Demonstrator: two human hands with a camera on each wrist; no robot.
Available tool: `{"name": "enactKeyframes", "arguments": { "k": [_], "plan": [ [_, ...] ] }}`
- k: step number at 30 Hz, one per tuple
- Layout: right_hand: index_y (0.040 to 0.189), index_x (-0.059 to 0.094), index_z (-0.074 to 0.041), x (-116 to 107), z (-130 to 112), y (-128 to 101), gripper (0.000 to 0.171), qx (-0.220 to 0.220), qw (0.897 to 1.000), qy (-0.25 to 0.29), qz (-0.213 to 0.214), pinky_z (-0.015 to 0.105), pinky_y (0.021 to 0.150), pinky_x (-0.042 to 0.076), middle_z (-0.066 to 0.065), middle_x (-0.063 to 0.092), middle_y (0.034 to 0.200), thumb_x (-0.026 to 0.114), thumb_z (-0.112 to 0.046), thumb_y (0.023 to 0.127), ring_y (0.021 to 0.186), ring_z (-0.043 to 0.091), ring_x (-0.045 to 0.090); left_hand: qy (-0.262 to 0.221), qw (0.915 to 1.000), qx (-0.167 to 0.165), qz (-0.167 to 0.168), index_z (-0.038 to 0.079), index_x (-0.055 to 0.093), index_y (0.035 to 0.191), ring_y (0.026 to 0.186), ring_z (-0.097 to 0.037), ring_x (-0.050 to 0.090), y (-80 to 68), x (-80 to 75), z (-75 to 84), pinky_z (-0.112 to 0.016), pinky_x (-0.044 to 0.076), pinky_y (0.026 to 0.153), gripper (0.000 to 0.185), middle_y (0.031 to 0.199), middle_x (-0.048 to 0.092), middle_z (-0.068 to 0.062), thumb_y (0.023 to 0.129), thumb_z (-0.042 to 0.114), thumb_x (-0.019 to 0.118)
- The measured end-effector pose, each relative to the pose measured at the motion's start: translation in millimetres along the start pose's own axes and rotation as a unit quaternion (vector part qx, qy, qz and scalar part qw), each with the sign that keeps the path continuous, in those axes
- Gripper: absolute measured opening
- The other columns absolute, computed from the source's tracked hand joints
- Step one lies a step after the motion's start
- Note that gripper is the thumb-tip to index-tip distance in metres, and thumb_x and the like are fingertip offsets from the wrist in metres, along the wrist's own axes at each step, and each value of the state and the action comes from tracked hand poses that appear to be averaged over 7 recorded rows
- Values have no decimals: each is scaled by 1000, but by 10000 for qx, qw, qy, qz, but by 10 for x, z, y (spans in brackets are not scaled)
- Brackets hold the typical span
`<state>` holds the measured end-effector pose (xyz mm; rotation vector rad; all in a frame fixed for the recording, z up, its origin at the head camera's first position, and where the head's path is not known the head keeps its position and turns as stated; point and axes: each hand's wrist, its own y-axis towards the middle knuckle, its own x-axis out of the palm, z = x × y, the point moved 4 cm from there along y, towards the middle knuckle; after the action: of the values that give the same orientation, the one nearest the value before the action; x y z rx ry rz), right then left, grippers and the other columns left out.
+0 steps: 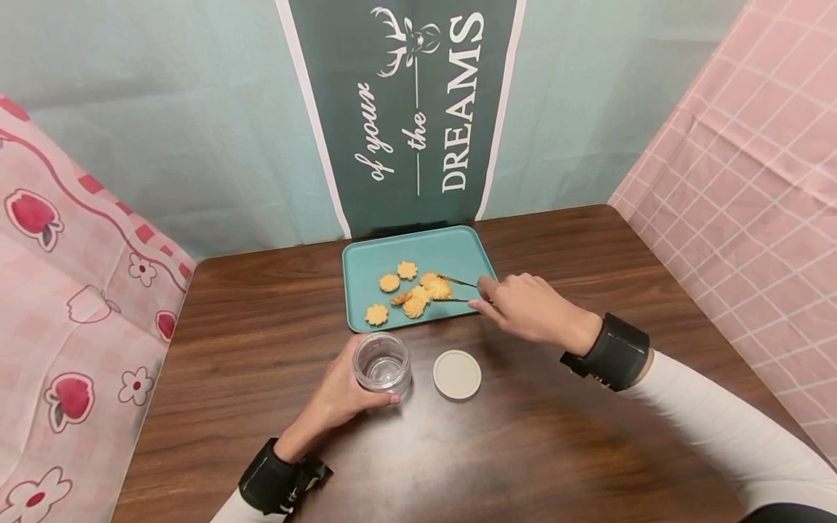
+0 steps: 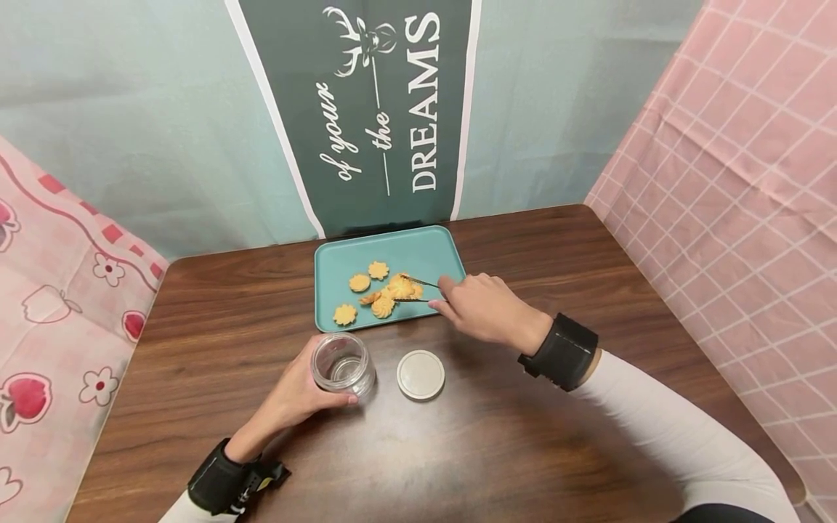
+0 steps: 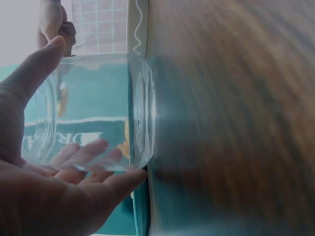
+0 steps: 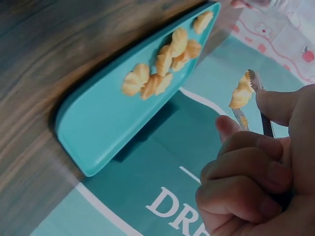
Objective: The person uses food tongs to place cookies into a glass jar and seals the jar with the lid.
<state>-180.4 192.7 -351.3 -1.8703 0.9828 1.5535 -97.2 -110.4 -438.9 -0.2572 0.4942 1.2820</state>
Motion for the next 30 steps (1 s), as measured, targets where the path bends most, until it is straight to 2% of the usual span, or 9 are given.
{"name": "enactKeyframes", "arguments": {
  "k": [9, 14, 19, 30],
  "plan": [
    [93, 54, -13, -57, -267, -34, 28, -353, 9991, -144, 187, 29, 47, 24, -6, 36, 56, 63, -35, 108, 46, 11, 36, -14, 10000, -43, -35, 11, 53, 142, 123, -29, 65, -27, -1, -11, -51, 49, 105, 97, 133, 68, -11, 61, 26, 104],
    [94, 54, -14, -79, -380, -27, 30, -456, 9983, -212, 278, 29, 46, 26, -8, 36, 55, 63, -38, 107, 45, 11, 36, -1, 10000, 22, -41, 11, 53, 142, 123, -29, 65, -33, -12, -11, -51, 50, 105, 97, 133, 69, -11, 61, 26, 104],
    [88, 49, -15, -89, -514, -35, 33, -691, 9968, -221, 327, 28, 45, 24, -9, 33, 56, 63, -38, 107, 46, 9, 35, -26, 9999, 95, -38, 10, 54, 141, 122, -29, 65, -37, -17, -19, -50, 50, 105, 96, 132, 69, -11, 61, 25, 104],
    [89, 51, -16, -49, -840, -68, 33, -1321, 9904, -397, 93, 25, 43, 24, -12, 34, 55, 60, -41, 108, 45, 7, 35, -8, 10000, 5, -79, 10, 52, 143, 121, -30, 65, -23, -13, -38, -52, 50, 104, 97, 133, 67, -8, 63, 29, 104]
  ]
}}
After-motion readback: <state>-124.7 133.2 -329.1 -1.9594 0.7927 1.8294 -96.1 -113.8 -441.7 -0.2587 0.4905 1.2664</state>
